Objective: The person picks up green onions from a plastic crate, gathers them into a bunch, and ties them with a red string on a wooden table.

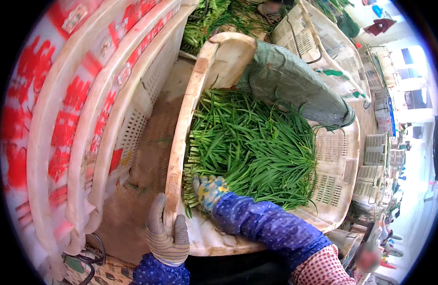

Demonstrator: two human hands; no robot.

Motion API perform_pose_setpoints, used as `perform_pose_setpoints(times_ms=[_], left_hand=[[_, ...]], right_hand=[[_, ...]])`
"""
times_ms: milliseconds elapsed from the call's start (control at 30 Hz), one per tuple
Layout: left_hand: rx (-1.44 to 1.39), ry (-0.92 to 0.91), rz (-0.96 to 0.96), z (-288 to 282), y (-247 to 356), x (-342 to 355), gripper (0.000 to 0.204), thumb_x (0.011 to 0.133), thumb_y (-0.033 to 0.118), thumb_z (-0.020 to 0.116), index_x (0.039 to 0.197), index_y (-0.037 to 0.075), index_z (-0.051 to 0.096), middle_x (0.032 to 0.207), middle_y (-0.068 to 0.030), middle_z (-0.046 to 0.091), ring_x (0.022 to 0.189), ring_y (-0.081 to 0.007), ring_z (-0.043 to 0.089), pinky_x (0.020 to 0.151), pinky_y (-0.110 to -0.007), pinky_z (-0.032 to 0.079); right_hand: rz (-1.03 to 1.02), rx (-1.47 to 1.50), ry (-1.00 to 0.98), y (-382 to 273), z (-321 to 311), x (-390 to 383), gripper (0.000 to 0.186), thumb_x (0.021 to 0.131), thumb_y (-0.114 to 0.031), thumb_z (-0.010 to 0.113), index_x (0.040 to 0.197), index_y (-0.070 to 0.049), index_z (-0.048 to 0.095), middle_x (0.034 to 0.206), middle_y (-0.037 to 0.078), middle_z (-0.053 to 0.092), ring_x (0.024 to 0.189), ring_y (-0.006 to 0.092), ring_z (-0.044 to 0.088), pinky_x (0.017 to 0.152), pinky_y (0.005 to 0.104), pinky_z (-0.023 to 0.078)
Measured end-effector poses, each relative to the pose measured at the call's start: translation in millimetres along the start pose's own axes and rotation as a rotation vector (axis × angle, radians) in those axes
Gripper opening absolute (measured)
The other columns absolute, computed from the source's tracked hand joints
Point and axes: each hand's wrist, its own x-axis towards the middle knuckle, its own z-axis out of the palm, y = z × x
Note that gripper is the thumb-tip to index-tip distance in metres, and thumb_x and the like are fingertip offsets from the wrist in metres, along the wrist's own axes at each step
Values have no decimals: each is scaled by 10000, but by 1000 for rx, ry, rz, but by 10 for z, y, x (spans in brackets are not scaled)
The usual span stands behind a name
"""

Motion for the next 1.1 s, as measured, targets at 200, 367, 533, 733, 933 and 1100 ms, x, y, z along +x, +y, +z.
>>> perform_pose_setpoints(times_ms=[200,367,533,733,933,1100], left_hand=[[-73,-55,-51,-5,11,-7,517,816,83,586,1289,-39,416,1229,-215,521,1106,-326,534,966,-390,405],[-53,-59,-40,-12,5,-1,522,807,75,587,1281,-49,407,1179,-236,541,1052,-337,574,922,-388,450],[-55,-48,-33,4,18,19,517,811,79,584,1280,-48,408,1191,-233,537,1059,-336,572,923,-387,449],[-109,-91,-84,-40,40,31,515,822,79,567,1297,-32,404,1234,-221,504,1135,-321,511,981,-401,392],[-102,-72,-20,-9,-20,0,547,810,39,567,1316,-22,371,1205,-223,524,1074,-321,551,942,-384,424],[-118,-21,-31,1,-9,2,513,798,66,589,1276,-27,429,1176,-234,540,1029,-369,573,902,-393,455]], right_hand=[[28,171,-271,131,-399,-42,727,755,-232,629,1400,-64,336,1144,160,599,1040,320,594,857,389,486],[-77,104,-404,175,-574,-9,706,759,-241,632,1390,-84,356,1152,164,590,1041,321,591,853,389,487],[-99,-12,-324,147,-524,-61,685,764,-250,636,1380,-105,376,1161,167,581,1043,323,589,850,388,488],[-109,-129,-207,-4,-316,-65,659,769,-261,640,1369,-130,400,1171,171,571,1044,325,586,846,387,489],[-274,46,-475,181,-518,-262,635,774,-272,644,1357,-154,424,1182,175,560,1046,326,583,842,387,490],[-279,-140,-322,120,-457,-388,439,854,-213,504,1291,-250,518,1258,122,529,1075,327,574,848,387,494]])
